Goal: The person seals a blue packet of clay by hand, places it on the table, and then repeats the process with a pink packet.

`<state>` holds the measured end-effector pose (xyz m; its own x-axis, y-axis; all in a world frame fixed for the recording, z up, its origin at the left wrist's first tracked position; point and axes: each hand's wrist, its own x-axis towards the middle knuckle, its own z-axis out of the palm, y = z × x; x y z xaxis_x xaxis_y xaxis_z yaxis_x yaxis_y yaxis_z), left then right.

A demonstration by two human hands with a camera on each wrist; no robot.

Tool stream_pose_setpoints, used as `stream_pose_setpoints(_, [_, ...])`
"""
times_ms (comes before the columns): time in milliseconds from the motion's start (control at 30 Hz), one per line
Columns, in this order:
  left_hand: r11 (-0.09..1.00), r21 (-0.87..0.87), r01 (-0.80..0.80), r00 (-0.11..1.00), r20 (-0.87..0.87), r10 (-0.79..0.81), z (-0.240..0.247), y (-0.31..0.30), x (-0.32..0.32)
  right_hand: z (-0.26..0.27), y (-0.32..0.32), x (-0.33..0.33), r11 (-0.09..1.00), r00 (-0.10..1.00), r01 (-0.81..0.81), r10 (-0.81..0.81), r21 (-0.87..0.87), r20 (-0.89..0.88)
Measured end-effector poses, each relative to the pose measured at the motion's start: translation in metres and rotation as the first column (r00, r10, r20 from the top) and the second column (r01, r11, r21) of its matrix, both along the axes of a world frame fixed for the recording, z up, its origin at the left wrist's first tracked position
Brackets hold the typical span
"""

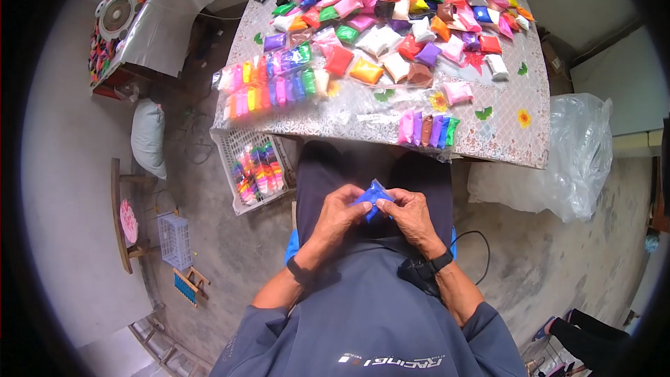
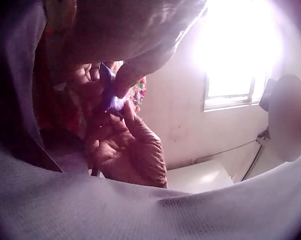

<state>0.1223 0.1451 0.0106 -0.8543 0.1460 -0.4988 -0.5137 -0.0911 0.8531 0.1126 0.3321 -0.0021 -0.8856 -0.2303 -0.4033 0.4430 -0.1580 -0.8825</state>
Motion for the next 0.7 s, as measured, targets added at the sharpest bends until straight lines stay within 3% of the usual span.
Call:
stream_pose_setpoints(167, [0.998, -0.031, 0.048, 0.999, -0.007, -0.048, 0.002, 0.006, 0.0, -0.002, 0.0, 0.0, 0.998, 1.0, 0.016, -0.016, 0.053, -0.001])
stream_pose_setpoints(367, [0.999, -0.042, -0.004, 0.999, -0.043, 0.002, 0.001, 0.01, -0.002, -0.006, -0.006, 0.002, 0.998, 0.998, 0.017, -0.014, 0.052, -0.055])
stream_pose_setpoints(533, [0.995, -0.093, -0.023, 0.999, -0.025, 0.021, -0.011, 0.011, -0.002, -0.004, -0.003, -0.003, 0.978, 0.997, -0.062, 0.069, 0.201, -0.028])
stream_pose_setpoints(700, [0.99, 0.001, -0.14, 0.99, -0.007, 0.14, -0.008, 0.019, 0.002, -0.008, -0.003, -0.003, 0.997, 1.0, 0.021, -0.022, 0.072, 0.01])
